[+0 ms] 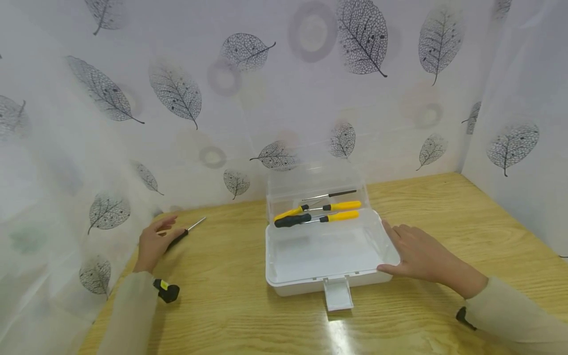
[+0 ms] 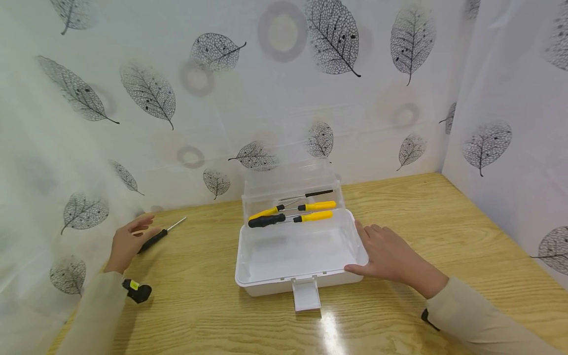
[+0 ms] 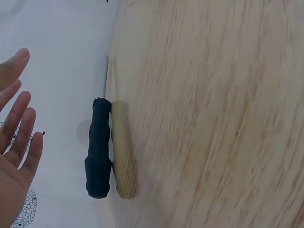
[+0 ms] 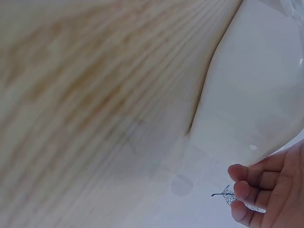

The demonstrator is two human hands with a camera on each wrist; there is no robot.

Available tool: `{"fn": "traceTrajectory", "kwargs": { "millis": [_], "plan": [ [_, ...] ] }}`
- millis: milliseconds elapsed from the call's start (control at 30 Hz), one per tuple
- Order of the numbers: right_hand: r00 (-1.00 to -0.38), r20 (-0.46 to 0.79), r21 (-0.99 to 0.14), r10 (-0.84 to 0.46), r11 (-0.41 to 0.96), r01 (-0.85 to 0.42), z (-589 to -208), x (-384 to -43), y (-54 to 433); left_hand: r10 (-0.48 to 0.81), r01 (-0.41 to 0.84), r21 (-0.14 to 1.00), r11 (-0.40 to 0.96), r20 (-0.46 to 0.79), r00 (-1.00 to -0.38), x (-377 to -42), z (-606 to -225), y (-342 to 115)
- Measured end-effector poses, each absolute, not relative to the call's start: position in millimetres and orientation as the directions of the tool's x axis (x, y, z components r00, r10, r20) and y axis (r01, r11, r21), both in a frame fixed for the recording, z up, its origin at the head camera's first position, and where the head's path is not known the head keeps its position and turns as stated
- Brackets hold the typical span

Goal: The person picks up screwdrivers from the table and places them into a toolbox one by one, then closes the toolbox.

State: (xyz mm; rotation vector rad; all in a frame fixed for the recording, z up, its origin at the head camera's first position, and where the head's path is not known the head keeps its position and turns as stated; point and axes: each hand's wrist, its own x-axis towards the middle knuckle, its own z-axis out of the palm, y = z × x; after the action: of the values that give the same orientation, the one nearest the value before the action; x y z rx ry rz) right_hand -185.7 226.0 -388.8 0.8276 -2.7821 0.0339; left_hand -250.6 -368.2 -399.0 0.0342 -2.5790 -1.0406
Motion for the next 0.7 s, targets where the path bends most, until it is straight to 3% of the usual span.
{"fn": "traceTrajectory", "kwargs": {
  "millis": [700],
  "plan": [
    [-0.811, 0.227, 0.054, -0.540, 0.838, -0.543, -392, -188, 228, -0.122, 0.080, 0.668, 0.740, 0.250, -0.960, -254, -409, -386]
  ]
}}
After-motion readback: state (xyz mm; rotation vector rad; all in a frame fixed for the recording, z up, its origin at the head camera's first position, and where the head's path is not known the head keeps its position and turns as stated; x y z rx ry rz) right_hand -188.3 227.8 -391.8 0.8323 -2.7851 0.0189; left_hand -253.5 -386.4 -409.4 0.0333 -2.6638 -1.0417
